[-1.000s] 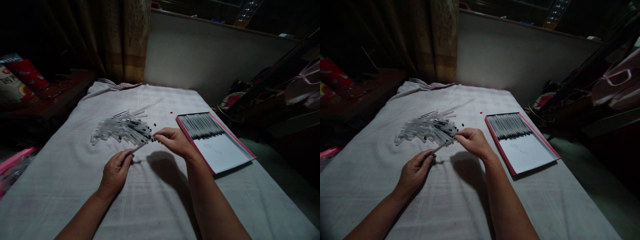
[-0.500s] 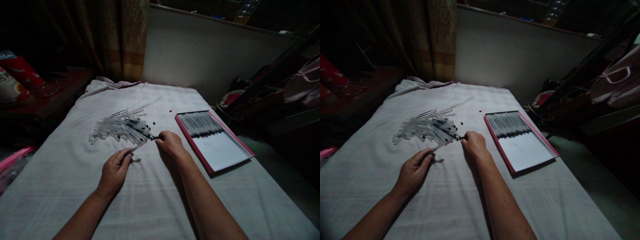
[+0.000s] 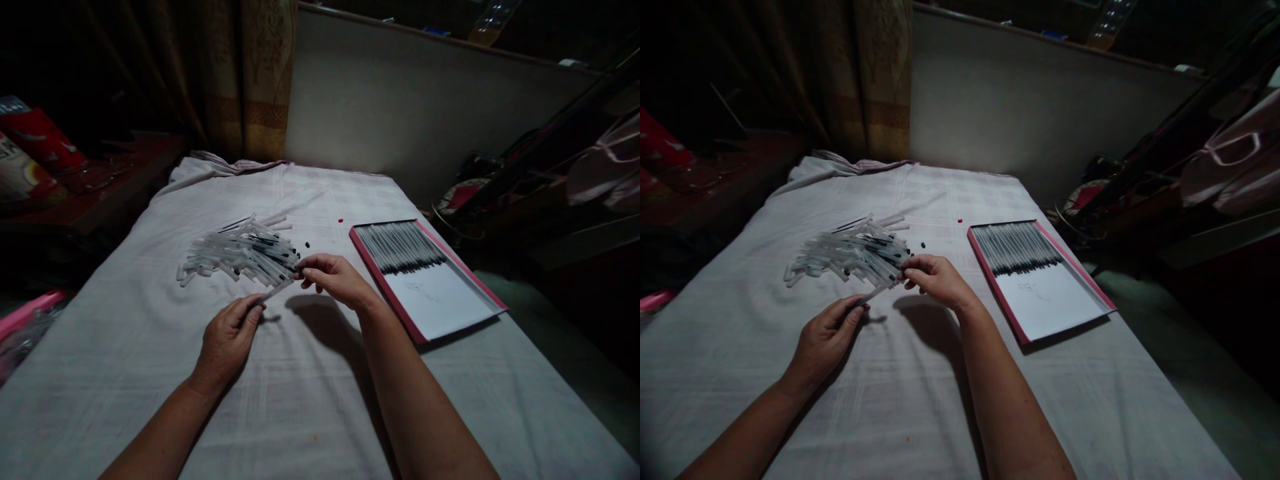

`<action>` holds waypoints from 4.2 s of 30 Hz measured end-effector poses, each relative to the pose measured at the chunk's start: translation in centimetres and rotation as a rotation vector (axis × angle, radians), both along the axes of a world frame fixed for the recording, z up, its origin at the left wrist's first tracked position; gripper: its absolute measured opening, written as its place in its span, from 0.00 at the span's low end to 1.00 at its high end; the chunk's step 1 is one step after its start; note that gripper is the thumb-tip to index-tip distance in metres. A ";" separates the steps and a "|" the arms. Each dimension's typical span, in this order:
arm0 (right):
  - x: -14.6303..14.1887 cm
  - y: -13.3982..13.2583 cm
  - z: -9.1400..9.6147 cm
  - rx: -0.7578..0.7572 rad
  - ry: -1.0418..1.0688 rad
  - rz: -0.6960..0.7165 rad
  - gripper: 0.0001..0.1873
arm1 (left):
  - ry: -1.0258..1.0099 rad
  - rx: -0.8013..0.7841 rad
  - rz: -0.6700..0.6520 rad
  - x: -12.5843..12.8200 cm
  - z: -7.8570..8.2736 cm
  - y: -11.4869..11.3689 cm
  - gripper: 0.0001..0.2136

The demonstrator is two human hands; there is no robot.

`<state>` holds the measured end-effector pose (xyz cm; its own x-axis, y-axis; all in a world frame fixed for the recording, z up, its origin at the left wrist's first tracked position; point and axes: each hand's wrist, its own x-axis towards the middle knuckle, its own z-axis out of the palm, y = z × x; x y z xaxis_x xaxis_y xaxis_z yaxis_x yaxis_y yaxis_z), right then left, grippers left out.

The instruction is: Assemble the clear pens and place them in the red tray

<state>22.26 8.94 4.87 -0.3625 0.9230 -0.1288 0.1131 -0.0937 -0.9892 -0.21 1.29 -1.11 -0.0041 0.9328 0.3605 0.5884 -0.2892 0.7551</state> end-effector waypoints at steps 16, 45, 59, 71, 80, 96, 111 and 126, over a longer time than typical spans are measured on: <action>-1.2 -0.7 0.1 0.184 0.020 0.128 0.07 | 0.018 0.007 0.006 0.1 0.0 0.0 0.15; -0.5 -0.7 -0.3 0.396 -0.229 0.174 0.05 | 0.047 0.022 -0.003 0.0 -0.3 0.0 0.14; -0.4 -0.7 -0.4 0.339 -0.304 0.169 0.10 | 0.063 0.017 0.000 0.1 0.0 -0.1 0.14; -0.2 -0.6 -0.4 0.367 -0.266 0.167 0.08 | 0.073 -0.011 -0.017 0.1 0.1 -0.1 0.14; -0.2 -0.7 -0.4 0.380 -0.269 0.184 0.07 | 0.078 0.004 -0.013 0.0 0.0 -0.2 0.14; -1.4 -0.9 -0.2 0.361 -0.451 0.149 0.23 | 0.089 0.093 -0.017 0.0 0.3 -0.4 0.13; -1.4 -0.7 -1.1 0.327 -0.373 0.142 0.22 | -0.031 0.009 0.024 0.0 1.0 -0.1 0.11; -1.3 0.3 -4.3 0.673 -0.621 -0.225 0.13 | -0.514 -0.122 0.180 -0.7 0.2 0.3 0.16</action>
<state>20.95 9.23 0.59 -0.2119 0.9139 0.3463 0.6868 0.3913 -0.6125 -0.91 1.64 -0.88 -0.3144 0.9358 0.1596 0.1676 -0.1108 0.9796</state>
